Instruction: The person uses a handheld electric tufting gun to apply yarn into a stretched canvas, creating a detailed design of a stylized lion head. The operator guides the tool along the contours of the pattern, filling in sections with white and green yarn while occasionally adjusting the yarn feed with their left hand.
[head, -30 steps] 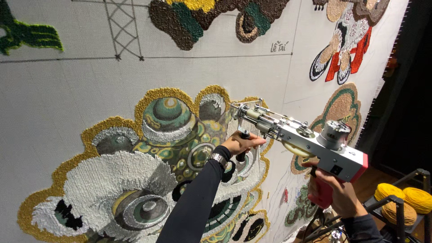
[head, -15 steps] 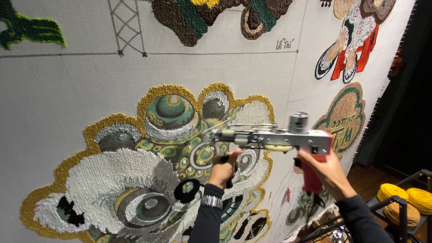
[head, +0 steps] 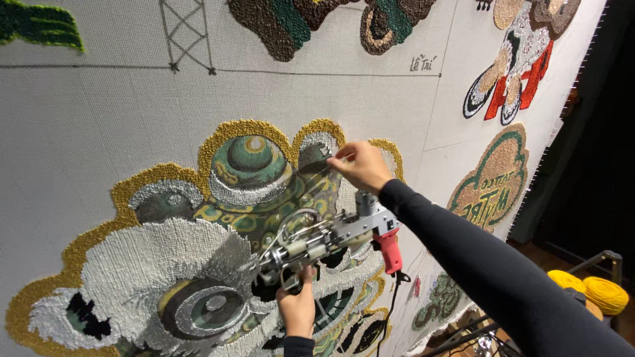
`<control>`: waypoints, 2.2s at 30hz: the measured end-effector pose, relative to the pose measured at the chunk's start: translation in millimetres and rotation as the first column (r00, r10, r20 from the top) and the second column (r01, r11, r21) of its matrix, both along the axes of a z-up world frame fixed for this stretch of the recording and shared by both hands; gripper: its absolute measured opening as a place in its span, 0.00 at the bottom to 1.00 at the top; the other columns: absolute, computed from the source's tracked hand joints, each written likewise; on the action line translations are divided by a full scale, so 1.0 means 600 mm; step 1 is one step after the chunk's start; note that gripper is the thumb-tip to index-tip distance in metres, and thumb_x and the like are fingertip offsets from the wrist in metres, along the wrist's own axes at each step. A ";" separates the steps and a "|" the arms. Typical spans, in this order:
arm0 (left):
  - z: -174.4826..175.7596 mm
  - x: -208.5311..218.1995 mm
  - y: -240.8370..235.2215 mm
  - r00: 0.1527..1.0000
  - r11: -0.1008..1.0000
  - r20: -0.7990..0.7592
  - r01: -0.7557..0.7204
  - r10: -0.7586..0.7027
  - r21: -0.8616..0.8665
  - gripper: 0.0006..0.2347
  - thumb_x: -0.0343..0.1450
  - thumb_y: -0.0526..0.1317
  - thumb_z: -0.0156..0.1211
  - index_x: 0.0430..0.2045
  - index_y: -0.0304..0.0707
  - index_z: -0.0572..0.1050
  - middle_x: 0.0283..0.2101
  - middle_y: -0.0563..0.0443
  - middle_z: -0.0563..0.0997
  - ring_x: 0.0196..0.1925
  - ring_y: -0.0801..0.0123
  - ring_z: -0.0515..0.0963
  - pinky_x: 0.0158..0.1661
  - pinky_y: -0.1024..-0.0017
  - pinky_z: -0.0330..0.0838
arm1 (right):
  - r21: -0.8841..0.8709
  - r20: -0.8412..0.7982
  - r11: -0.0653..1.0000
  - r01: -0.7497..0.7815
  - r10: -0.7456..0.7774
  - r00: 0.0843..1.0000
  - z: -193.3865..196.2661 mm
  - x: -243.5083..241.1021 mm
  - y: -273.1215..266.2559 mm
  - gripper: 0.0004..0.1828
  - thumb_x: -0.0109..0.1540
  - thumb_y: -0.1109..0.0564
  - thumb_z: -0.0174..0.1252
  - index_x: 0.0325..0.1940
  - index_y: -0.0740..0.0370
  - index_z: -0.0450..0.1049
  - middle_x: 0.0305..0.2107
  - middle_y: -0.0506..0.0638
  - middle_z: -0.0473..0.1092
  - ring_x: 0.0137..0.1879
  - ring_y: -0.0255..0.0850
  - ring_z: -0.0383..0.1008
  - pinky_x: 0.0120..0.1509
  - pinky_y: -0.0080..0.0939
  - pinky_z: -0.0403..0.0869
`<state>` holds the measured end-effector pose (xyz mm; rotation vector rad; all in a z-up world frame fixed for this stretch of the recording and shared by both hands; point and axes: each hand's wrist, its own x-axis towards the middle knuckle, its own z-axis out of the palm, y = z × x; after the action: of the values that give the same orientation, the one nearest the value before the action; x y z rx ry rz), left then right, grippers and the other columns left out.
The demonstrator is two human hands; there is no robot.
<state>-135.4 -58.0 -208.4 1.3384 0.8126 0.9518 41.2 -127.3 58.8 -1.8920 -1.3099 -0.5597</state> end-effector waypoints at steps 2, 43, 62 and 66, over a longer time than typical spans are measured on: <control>-0.004 -0.012 0.004 1.000 0.999 -0.005 -0.023 0.023 -0.023 0.09 0.72 0.47 0.64 0.34 0.47 0.89 0.31 0.50 0.89 0.30 0.61 0.77 0.34 0.65 0.64 | 0.010 -0.006 0.999 0.050 -0.050 0.999 -0.004 0.007 0.027 0.20 0.58 0.42 0.68 0.37 0.63 0.84 0.34 0.56 0.80 0.39 0.46 0.83 0.47 0.45 0.78; -0.066 -0.041 0.029 0.952 0.970 0.296 -0.005 0.079 -0.242 0.08 0.71 0.39 0.64 0.33 0.33 0.84 0.39 0.44 0.89 0.45 0.65 0.88 0.53 0.67 0.79 | 0.210 0.057 0.978 0.012 -0.024 0.998 -0.026 0.004 0.050 0.13 0.56 0.52 0.63 0.33 0.66 0.79 0.31 0.56 0.80 0.41 0.43 0.83 0.48 0.41 0.80; -0.126 -0.020 0.046 0.936 0.987 0.339 -0.048 0.099 -0.155 0.09 0.69 0.37 0.67 0.30 0.25 0.84 0.34 0.41 0.89 0.37 0.67 0.87 0.44 0.69 0.78 | 0.267 0.030 0.948 0.173 -0.188 0.982 -0.013 -0.032 0.070 0.13 0.61 0.46 0.62 0.36 0.57 0.81 0.32 0.47 0.81 0.35 0.41 0.81 0.43 0.42 0.77; -0.135 -0.019 0.051 0.937 0.987 0.334 -0.049 0.099 -0.156 0.08 0.69 0.36 0.67 0.31 0.25 0.84 0.34 0.41 0.89 0.37 0.67 0.87 0.44 0.70 0.79 | 0.291 0.048 0.943 0.161 -0.182 0.982 -0.018 -0.022 0.073 0.13 0.60 0.48 0.62 0.36 0.59 0.81 0.32 0.49 0.81 0.35 0.43 0.81 0.43 0.44 0.77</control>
<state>-146.8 -27.3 -289.3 0.9851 0.6540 1.1248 28.2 -83.5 47.8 -1.7653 -1.0493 -0.8684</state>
